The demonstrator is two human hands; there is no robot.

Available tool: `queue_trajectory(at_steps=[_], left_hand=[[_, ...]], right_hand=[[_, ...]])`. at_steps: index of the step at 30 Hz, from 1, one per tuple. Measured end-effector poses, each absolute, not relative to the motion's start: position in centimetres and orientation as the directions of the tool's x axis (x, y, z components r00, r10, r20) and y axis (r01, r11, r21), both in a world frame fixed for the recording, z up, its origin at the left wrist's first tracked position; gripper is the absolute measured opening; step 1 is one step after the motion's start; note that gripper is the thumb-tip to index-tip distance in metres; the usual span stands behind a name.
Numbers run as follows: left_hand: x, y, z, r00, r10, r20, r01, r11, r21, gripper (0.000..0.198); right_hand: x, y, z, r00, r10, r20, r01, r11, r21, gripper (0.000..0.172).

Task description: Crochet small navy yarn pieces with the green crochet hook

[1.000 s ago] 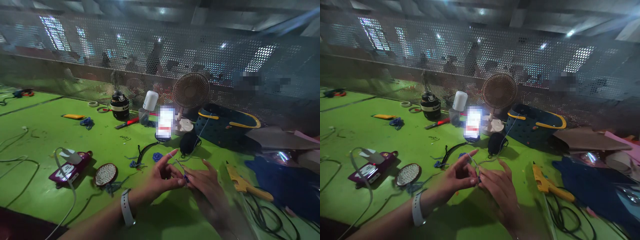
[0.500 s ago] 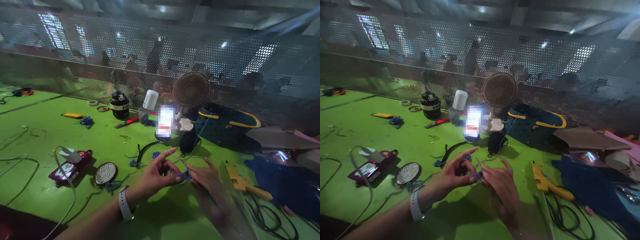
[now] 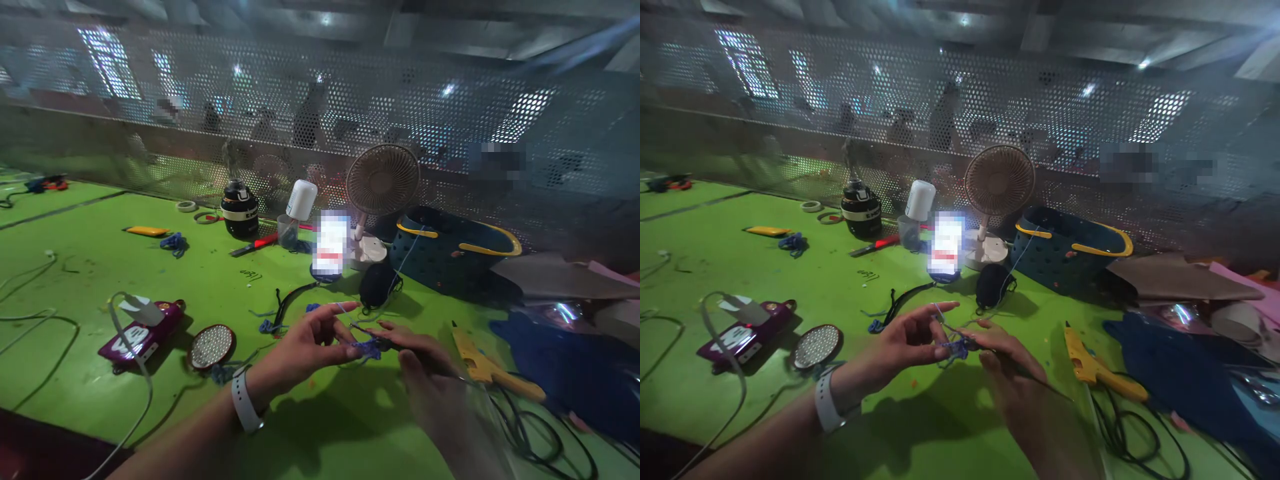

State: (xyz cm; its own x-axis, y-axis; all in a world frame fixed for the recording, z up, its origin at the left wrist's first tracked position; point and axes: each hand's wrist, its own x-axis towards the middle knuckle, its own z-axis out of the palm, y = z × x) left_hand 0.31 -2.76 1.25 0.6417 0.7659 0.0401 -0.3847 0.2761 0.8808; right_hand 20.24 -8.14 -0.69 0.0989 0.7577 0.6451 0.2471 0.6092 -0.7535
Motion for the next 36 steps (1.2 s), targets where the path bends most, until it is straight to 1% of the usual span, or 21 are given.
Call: queue_trajectory(at_steps=[3,5,7,15,22,26,30,33,36], left_hand=[[0.2,-2.8,1.5,0.624,0.780,0.047,-0.352,0.227,0.908,0.061],[0.2,-2.8,1.5,0.612,0.788,0.068,-0.331,0.177,0.927,0.061],[0.2,-2.8,1.4,0.602,0.792,0.100,-0.323,0.127,0.938,0.061],[0.2,-2.9,1.4,0.557,0.814,0.163,-0.233,-0.035,0.972,0.060],[0.0,-2.6,1.0,0.542,0.809,0.227,-0.137,-0.181,0.974,0.059],[0.1,-2.7,0.8,0.547,0.804,0.232,-0.158,-0.173,0.972,0.063],[0.3,-3.0,1.1,0.570,0.797,0.198,-0.197,-0.101,0.975,0.071],[0.3,-3.1,1.4,0.595,0.788,0.160,-0.181,-0.063,0.981,0.079],[0.2,-3.1,1.6,0.593,0.789,0.161,-0.151,-0.088,0.985,0.078]], right_hand=[[20.5,-8.0,-1.7,0.185,0.834,0.520,0.122,0.506,-0.854,0.011],[20.5,-7.9,-1.9,0.195,0.862,0.468,0.028,0.472,-0.881,0.009],[20.4,-7.8,-1.9,0.199,0.873,0.445,-0.025,0.458,-0.889,0.008],[20.0,-7.5,-1.0,0.179,0.900,0.398,-0.122,0.422,-0.899,0.007],[20.0,-7.5,-0.4,0.148,0.904,0.402,-0.132,0.421,-0.897,0.008],[20.0,-7.5,-0.6,0.135,0.909,0.393,-0.143,0.411,-0.900,0.008],[20.1,-7.6,-0.9,0.110,0.913,0.393,-0.125,0.405,-0.906,0.008],[20.1,-7.7,-0.9,0.095,0.899,0.427,-0.088,0.434,-0.896,0.009],[20.1,-7.5,-0.7,0.070,0.890,0.450,-0.109,0.455,-0.884,0.009]])
